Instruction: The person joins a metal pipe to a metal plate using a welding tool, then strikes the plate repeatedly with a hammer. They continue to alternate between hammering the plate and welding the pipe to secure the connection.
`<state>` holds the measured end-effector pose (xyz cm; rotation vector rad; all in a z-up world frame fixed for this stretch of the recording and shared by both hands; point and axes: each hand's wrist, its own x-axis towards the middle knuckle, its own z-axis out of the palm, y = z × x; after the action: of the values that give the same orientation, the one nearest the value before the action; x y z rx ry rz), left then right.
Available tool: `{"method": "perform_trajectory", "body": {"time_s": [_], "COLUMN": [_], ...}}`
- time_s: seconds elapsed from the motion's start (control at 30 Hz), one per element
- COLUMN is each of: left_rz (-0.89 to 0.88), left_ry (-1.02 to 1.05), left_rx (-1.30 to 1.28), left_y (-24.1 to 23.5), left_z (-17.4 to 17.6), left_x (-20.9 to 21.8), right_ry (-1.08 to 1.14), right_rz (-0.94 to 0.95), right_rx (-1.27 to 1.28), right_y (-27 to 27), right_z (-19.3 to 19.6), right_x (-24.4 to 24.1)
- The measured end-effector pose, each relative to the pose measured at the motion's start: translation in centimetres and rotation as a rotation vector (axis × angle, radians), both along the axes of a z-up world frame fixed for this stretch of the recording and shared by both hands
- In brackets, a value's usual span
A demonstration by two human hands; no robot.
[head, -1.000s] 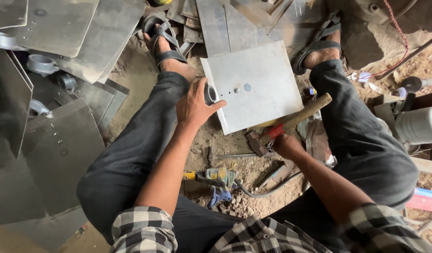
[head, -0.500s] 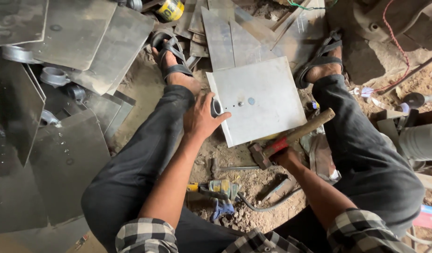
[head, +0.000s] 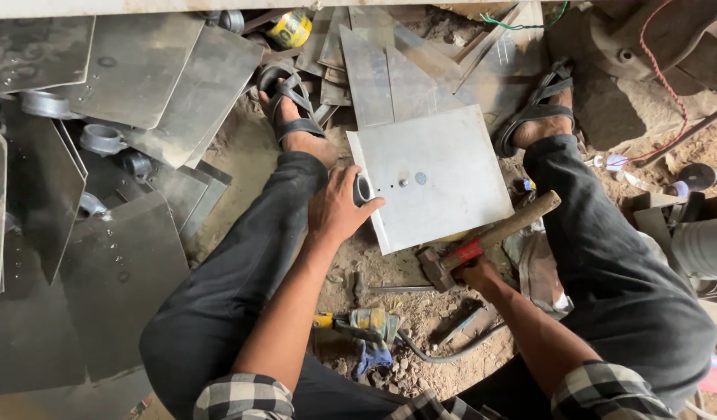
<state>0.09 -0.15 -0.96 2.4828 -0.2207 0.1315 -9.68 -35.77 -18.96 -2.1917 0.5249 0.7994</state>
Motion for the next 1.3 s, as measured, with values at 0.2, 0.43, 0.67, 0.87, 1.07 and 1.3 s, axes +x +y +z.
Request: {"method": "perform_trajectory", "body": {"time_s": [0.2,0.43,0.67,0.87,1.07,1.3], "left_rz": [-0.006,-0.019,-0.046,-0.073,-0.052,0.014], "left_ry": [0.036,0.107,0.027,-0.115,-0.138,-0.137], "left_rx": [0.019,0.034,0.023,-0.023,-0.114,-0.204], "left_y": [0.2,0.2,-0.1,0.0,0.4,0.5], "left_z": [1.7,3.1,1.9,-0.5,-2.4,-3.3], "left_x": [-0.4,-0.7,-0.6,0.6,1.6,1.0], "right_ry": [-0.168,-0.14,-0.001,0.171,-0.057,0.229], "right_rz": [-0.143,0.115,0.149,0.349,0.739,0.78], "right_rx": [0.267,-0.096,-0.106,-0.086,0.099,-0.021], "right_y": [-1.7,-0.4,0.5,3.3,4.2,7.4], "right_z": [-5.1,-1.1,4.7,11.8,11.4,16.5], "right_x": [-0.5,-0.6,-0.2,0.3,-0.8,-1.3]}}
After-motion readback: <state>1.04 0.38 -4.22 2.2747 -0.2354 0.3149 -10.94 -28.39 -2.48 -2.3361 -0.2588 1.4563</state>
